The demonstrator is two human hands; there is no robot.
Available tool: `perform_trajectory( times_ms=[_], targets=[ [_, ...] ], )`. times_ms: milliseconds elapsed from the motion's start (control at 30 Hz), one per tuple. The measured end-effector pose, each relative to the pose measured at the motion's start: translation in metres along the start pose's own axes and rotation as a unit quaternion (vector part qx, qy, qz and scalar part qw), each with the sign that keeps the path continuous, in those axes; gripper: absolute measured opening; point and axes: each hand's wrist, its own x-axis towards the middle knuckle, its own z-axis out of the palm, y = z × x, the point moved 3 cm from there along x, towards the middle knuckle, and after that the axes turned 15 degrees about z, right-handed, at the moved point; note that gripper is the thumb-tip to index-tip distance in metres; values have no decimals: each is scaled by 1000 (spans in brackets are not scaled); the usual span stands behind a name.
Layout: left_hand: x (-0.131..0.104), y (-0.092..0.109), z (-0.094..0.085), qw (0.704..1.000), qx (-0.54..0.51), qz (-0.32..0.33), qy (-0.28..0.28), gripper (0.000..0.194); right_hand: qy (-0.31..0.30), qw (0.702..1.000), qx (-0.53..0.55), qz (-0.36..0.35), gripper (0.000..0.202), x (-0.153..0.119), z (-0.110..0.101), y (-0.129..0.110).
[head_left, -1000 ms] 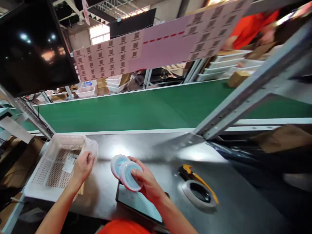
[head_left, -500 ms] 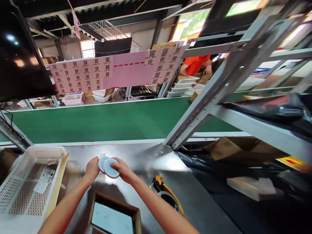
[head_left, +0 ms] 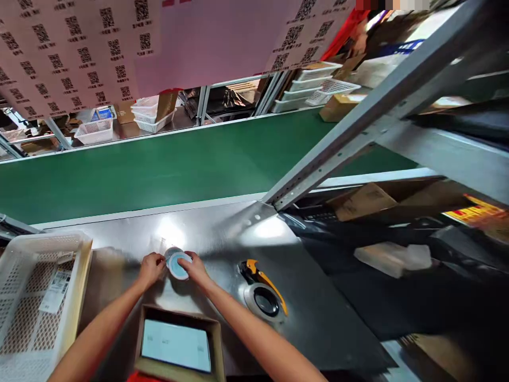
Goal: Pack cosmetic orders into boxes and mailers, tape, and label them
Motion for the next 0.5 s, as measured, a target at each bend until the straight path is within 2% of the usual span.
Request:
perform_trajectory(
  times_ms=[133, 267, 333, 400, 500],
  targets=[
    [-1, -5, 11, 999, -10, 11, -32, 21, -44, 999, -5, -5, 59, 7, 3, 13],
    [-2, -16, 18, 999, -13, -10, -39, 21, -128, 991, -29, -8, 44, 14, 10, 16],
    [-5, -22, 19, 999, -13, -25, -40, 21, -148, 988, -34, -2, 37, 18, 10, 18],
    [-9, -27, 18, 998, -11, -37, -40, 20, -139, 990, -32, 3, 35, 22, 7, 22],
    [-16, -33, 16, 998, -10, -51, -37, 20, -80, 997, -12, 7, 38, 25, -5, 34]
  ],
)
